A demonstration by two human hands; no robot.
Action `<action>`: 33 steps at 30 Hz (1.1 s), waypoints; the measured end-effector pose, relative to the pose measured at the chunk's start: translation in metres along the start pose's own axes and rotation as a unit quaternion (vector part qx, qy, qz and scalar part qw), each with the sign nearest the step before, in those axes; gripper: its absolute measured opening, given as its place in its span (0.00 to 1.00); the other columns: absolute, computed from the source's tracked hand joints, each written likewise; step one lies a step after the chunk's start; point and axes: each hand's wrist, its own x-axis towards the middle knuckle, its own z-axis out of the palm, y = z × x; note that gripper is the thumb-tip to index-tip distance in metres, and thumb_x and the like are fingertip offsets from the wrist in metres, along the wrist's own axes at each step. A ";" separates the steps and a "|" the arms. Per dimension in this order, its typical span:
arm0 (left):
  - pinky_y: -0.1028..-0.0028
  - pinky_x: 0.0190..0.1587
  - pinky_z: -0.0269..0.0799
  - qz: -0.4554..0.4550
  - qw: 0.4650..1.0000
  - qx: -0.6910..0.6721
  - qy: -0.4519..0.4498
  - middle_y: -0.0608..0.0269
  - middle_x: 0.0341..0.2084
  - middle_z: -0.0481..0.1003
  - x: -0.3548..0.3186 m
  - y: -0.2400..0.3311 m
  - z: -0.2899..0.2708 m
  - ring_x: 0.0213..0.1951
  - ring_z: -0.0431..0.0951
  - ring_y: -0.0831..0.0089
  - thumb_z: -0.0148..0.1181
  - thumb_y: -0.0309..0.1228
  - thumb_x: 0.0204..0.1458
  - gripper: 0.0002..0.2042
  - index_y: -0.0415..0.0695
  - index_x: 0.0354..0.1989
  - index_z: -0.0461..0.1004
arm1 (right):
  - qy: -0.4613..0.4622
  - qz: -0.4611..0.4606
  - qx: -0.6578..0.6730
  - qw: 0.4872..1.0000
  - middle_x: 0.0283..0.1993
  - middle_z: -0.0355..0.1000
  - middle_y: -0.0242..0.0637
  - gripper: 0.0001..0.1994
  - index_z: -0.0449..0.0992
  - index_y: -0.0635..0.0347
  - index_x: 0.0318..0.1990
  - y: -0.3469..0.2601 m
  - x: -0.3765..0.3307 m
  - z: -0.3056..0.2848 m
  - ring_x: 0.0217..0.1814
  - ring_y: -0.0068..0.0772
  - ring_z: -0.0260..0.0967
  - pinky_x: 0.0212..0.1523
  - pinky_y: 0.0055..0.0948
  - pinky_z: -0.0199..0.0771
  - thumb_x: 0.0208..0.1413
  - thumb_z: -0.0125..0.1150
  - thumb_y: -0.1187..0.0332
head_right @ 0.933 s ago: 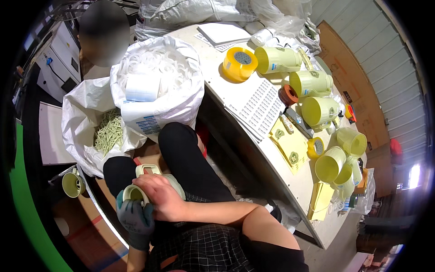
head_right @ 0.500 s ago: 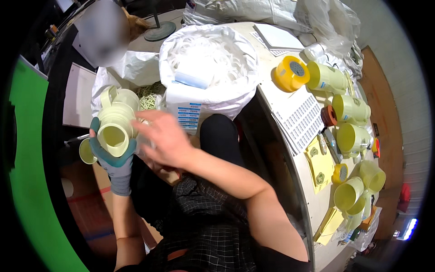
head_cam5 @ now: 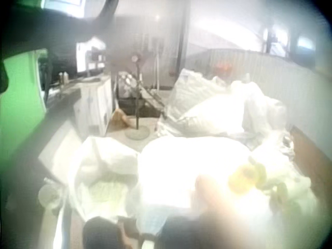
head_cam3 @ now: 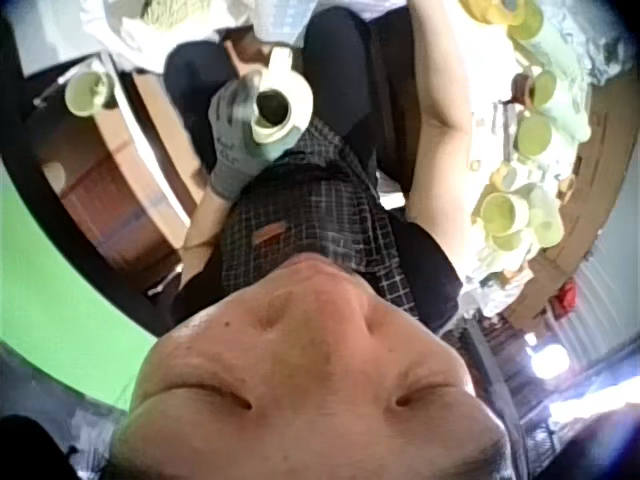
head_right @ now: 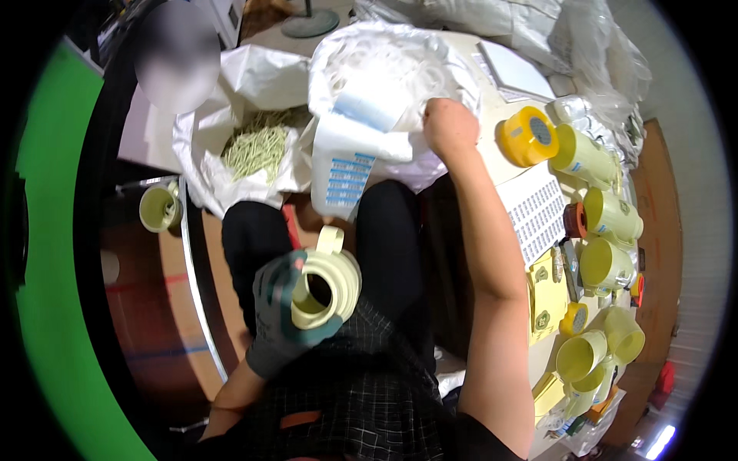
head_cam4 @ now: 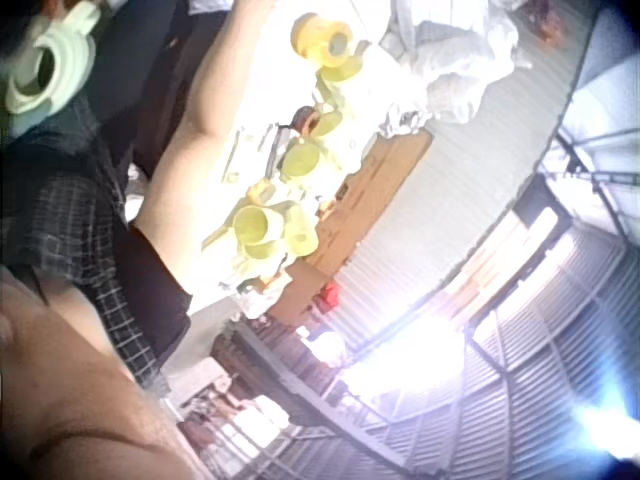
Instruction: The person applies adhesive labels and decorative stickers to light-green jugs, handling them one by one and placing the labeled jugs into a box.
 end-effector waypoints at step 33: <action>0.44 0.67 0.63 -0.006 0.956 0.268 -0.114 0.56 0.45 0.75 0.046 0.009 -0.039 0.57 0.72 0.56 0.61 0.38 0.58 0.13 0.44 0.46 0.81 | 0.002 -0.474 0.244 0.846 0.34 0.67 0.32 0.18 0.77 0.58 0.29 -0.118 -0.219 -0.052 0.41 0.36 0.66 0.38 0.33 0.78 0.36 0.78 0.58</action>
